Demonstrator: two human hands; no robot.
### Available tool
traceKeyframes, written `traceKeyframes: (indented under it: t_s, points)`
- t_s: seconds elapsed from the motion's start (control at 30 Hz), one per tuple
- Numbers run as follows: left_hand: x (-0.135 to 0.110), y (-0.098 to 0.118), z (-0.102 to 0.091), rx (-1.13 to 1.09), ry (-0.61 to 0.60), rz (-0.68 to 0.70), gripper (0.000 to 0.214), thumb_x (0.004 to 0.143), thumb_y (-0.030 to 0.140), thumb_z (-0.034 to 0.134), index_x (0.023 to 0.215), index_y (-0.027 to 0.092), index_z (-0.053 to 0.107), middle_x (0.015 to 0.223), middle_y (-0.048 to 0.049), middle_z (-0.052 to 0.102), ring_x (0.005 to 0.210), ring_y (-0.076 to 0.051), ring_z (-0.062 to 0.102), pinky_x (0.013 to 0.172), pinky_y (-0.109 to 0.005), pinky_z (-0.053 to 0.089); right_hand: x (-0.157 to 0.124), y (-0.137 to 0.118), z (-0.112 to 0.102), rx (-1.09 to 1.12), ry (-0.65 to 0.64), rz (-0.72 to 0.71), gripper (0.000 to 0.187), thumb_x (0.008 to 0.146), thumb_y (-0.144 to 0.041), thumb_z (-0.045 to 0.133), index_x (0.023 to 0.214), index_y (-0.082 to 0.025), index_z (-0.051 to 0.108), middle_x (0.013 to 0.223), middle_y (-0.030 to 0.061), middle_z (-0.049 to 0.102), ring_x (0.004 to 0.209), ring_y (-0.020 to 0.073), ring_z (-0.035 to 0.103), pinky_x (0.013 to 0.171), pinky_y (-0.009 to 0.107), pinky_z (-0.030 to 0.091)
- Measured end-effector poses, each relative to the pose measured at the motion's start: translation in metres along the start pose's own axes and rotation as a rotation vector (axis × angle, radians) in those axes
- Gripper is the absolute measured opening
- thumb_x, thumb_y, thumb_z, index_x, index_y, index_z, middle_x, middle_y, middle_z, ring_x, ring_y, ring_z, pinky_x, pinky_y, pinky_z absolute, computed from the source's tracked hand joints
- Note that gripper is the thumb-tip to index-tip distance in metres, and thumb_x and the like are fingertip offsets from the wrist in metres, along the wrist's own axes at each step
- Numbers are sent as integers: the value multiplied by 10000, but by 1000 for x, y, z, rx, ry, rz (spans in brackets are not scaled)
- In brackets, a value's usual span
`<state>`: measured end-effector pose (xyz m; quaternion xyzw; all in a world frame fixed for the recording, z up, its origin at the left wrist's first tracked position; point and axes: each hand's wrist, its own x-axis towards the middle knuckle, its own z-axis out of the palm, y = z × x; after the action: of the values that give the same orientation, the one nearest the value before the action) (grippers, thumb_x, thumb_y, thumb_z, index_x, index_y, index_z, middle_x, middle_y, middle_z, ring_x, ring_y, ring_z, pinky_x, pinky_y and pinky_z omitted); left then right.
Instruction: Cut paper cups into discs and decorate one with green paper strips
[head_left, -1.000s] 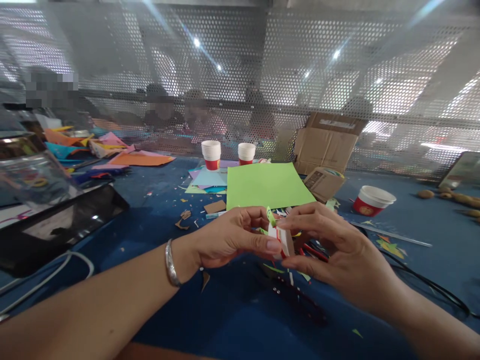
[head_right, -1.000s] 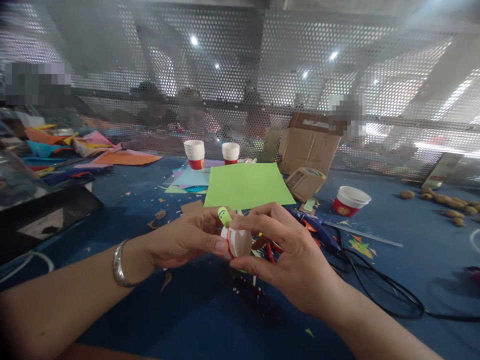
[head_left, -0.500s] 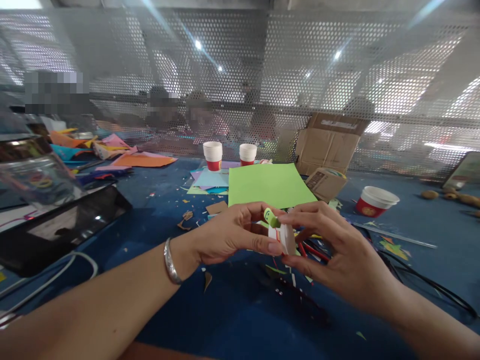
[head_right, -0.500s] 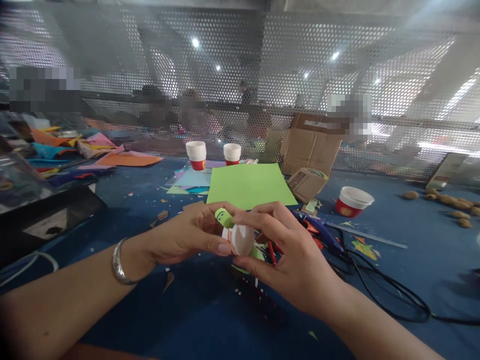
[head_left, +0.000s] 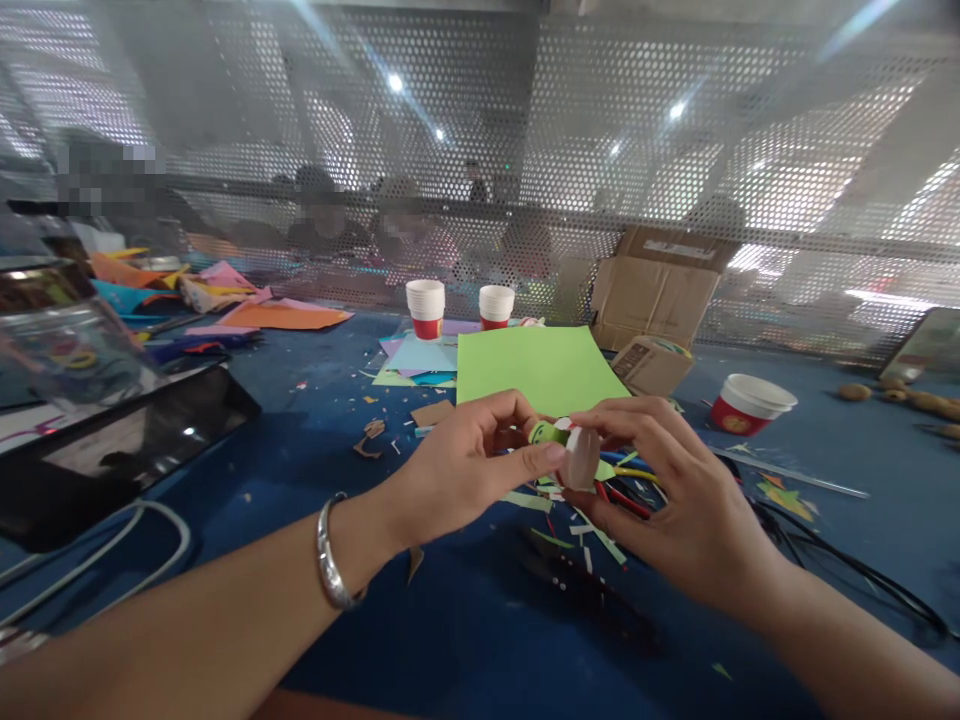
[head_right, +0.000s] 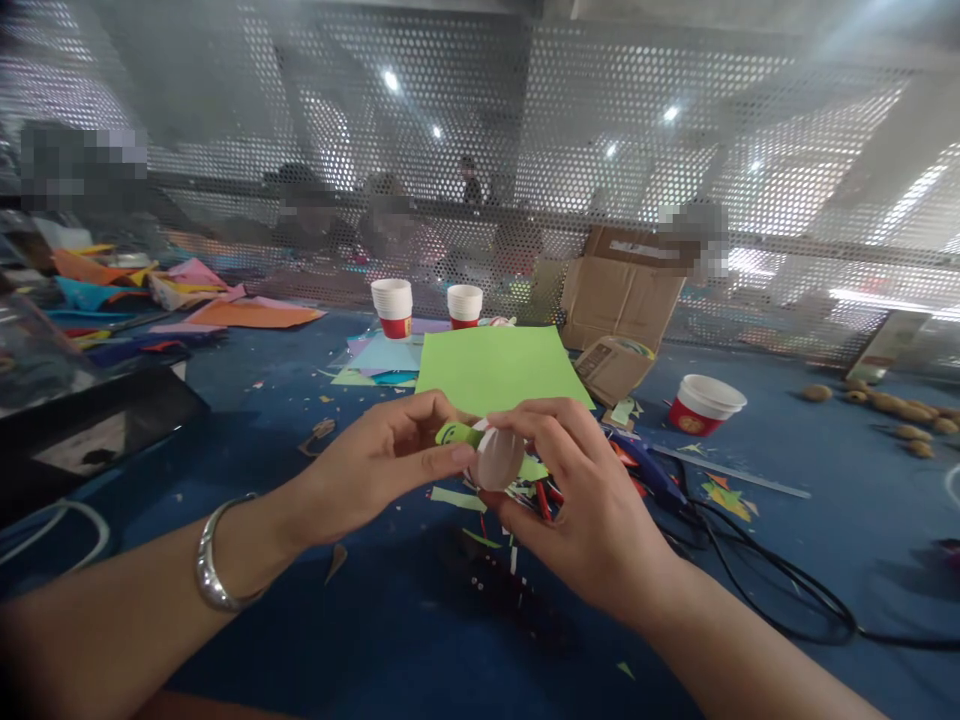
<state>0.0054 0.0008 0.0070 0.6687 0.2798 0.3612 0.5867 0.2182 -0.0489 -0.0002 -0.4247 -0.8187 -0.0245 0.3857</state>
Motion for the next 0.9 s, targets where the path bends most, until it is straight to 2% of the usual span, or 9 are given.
traceKeyframes:
  t_s: [0.17,0.33,0.53,0.67,0.83,0.9]
  points:
    - [0,0,0,32,8,31,264,868,392,737,856,168,597,863,-35,650,819,-160,616,733,-309,497,0,1,2,-18,-19,-25,462,849,-161,711,1287,-230,580,1189,111,596,1113,267,587,924,446,535]
    - [2,-3,0,8,39,33,275,834,398,771,860,172,617,875,-47,690,793,-160,644,730,-311,538,-1,2,3,-26,-19,-14,471,849,-163,703,1295,-242,575,1194,110,590,1113,278,592,927,470,541]
    - [4,-2,2,-106,80,1,270,847,373,766,835,155,607,797,-14,669,793,-148,681,784,-313,582,-1,2,3,-41,-15,-20,454,868,-175,702,1303,-221,577,1198,116,588,1138,272,577,940,458,540]
    - [4,-2,3,-74,90,23,295,846,387,771,831,153,592,793,-8,659,767,-135,676,732,-276,580,-2,2,3,-49,-16,-25,426,889,-189,692,1301,-212,585,1196,115,587,1128,257,573,947,448,536]
    - [3,-4,4,-59,84,44,297,857,408,759,860,163,591,801,-7,649,790,-159,681,758,-322,589,-2,3,5,-47,-4,-27,468,863,-145,701,1309,-226,589,1213,104,579,1116,249,581,947,443,536]
    - [2,-3,4,-80,92,40,299,859,408,758,842,158,595,780,0,629,773,-143,657,755,-307,571,-2,3,5,-40,13,-16,457,862,-147,705,1297,-235,596,1208,98,580,1090,241,597,921,424,548]
